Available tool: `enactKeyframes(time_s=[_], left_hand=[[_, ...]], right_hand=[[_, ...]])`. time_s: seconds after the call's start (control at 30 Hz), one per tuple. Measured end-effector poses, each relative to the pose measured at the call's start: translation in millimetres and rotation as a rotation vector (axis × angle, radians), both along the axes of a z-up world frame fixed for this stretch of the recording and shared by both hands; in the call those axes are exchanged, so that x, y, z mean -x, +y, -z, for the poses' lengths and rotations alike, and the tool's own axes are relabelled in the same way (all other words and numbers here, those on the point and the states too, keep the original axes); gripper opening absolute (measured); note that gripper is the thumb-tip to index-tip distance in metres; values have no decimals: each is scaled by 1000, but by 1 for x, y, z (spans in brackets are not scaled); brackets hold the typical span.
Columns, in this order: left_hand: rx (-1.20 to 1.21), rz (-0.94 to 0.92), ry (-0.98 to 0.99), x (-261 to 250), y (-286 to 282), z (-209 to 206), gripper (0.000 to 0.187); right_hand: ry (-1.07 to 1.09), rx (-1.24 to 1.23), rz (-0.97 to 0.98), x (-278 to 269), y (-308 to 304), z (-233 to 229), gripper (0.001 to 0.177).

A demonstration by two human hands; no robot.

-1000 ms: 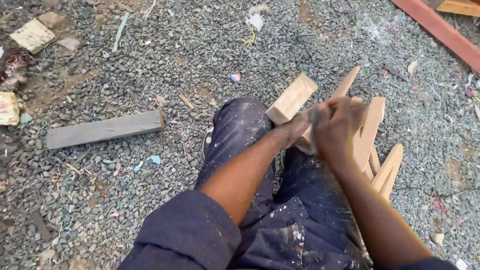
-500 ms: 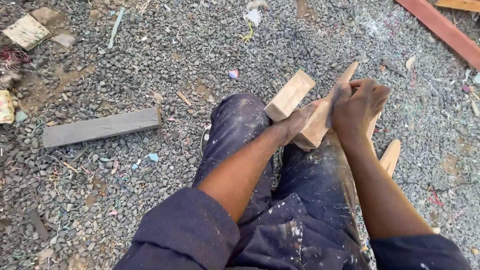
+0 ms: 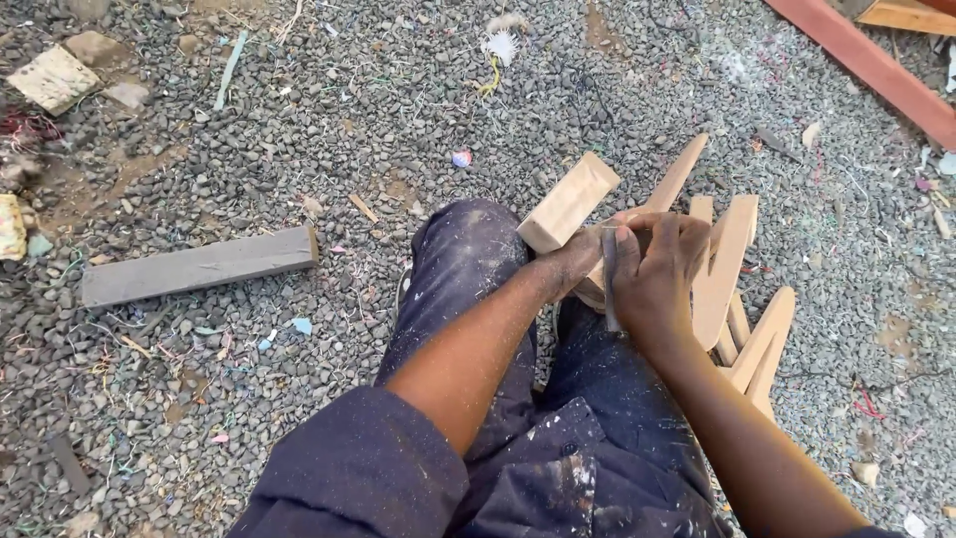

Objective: Sanding small wooden furniture components by hand using sandpaper while sitting on the ground.

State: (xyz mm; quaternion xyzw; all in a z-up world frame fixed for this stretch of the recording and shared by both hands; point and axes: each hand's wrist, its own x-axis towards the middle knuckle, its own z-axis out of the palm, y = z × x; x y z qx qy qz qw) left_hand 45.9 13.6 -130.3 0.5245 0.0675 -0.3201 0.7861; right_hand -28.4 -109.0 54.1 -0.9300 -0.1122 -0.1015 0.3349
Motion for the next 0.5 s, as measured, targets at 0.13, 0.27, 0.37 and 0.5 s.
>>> enactKeyframes(time_s=[0.13, 0.27, 0.37, 0.5], left_hand=[[29, -229, 119, 37, -27, -79, 71], [54, -183, 136, 34, -22, -74, 72], [52, -178, 136, 50, -15, -111, 82], [97, -249, 185, 35, -28, -84, 74]], right_hand=[[-192, 24, 65, -70, -49, 67, 19], [-157, -106, 256, -51, -28, 44, 16], [-77, -141, 252, -37, -21, 34, 15], [-81, -187, 384, -86, -50, 71, 17]])
